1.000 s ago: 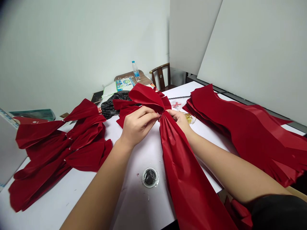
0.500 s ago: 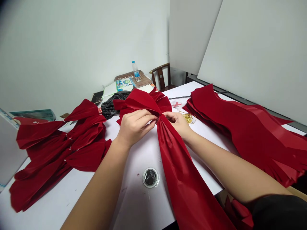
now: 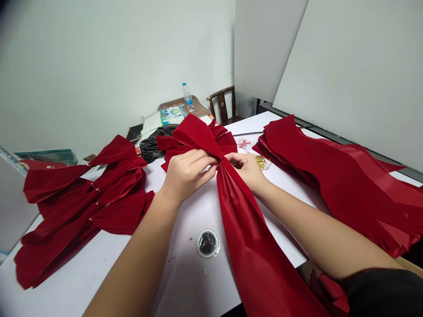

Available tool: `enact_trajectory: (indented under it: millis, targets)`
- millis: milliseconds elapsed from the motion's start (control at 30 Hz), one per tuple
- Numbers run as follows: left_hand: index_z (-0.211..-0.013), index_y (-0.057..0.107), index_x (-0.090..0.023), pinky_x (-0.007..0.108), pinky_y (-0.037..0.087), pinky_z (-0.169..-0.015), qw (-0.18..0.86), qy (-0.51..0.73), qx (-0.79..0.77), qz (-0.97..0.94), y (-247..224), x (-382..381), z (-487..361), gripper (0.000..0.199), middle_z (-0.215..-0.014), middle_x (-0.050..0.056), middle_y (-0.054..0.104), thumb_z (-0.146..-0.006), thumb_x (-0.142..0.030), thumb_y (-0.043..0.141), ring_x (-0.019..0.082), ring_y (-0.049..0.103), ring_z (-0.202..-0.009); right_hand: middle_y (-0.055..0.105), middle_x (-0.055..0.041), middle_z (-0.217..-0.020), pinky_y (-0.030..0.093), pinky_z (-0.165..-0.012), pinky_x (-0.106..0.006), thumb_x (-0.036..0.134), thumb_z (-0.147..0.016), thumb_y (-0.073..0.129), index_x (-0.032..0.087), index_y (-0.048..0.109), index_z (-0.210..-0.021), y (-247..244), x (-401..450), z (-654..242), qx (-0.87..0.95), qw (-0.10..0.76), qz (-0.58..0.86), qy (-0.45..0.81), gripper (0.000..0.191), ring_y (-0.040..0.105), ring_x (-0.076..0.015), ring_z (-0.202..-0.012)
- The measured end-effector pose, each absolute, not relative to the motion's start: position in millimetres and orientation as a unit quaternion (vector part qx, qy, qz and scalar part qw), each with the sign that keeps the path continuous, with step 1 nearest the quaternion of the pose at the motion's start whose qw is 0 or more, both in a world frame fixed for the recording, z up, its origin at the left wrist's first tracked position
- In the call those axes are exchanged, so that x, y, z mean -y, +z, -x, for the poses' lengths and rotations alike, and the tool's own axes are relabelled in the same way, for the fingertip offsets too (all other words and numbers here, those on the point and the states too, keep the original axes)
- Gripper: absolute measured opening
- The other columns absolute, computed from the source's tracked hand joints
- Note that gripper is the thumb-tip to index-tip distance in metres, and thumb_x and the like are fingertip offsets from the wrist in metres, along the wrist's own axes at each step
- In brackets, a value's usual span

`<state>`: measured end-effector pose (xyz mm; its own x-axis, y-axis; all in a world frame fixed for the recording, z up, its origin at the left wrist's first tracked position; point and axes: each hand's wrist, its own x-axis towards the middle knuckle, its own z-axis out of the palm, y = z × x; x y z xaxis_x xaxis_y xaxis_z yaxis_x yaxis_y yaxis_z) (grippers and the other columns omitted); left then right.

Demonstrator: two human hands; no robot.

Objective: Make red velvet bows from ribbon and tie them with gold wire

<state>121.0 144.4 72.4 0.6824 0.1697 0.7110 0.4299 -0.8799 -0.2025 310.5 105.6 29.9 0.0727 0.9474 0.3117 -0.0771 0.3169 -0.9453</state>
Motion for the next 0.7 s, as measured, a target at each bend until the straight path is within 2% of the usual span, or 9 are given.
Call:
enact_trajectory:
  millis: [133, 300, 500, 700]
  targets:
    - [-0.093, 0.072, -0.017, 0.029, 0.047, -0.067, 0.150, -0.361, 0.200, 0.899, 71.7, -142.9, -123.0, 0.018, -0.088, 0.003, 0.075, -0.101, -0.023, 0.056, 0.016, 0.067, -0.078, 0.069, -0.0019, -0.071, 0.054, -0.064, -0.025, 0.043, -0.058, 0.097, 0.017, 0.075, -0.075, 28.3, -106.8, -310.9, 0.539, 0.620, 0.400, 0.407, 0.038, 0.061, -0.0130, -0.063]
    - [-0.100, 0.072, -0.017, 0.029, 0.050, -0.071, 0.141, -0.343, 0.179, 0.911, 72.1, -146.0, -120.8, 0.021, -0.091, 0.004, 0.076, -0.105, -0.024, 0.054, 0.017, 0.069, -0.082, 0.071, -0.0025, -0.074, 0.056, -0.064, -0.025, 0.041, -0.057, 0.098, 0.017, 0.077, -0.078, 26.3, -107.8, -312.0, 0.528, 0.603, 0.399, 0.446, 0.039, 0.064, -0.0143, -0.066]
    - [-0.098, 0.072, -0.016, 0.029, 0.051, -0.072, 0.135, -0.349, 0.181, 0.909, 70.8, -147.4, -121.4, 0.021, -0.090, 0.005, 0.075, -0.105, -0.021, 0.053, 0.017, 0.069, -0.082, 0.070, -0.0021, -0.071, 0.054, -0.062, -0.022, 0.036, -0.052, 0.100, 0.017, 0.077, -0.076, 27.2, -108.3, -311.7, 0.512, 0.599, 0.405, 0.465, 0.038, 0.063, -0.0129, -0.064]
    - [-0.097, 0.073, -0.018, 0.029, 0.051, -0.072, 0.110, -0.354, 0.192, 0.909, 68.7, -149.1, -120.8, 0.018, -0.091, 0.003, 0.076, -0.103, -0.021, 0.056, 0.017, 0.068, -0.081, 0.070, -0.0033, -0.071, 0.055, -0.064, -0.025, 0.044, -0.056, 0.098, 0.016, 0.075, -0.074, 28.1, -108.5, -312.0, 0.531, 0.585, 0.404, 0.460, 0.041, 0.061, -0.0134, -0.063]
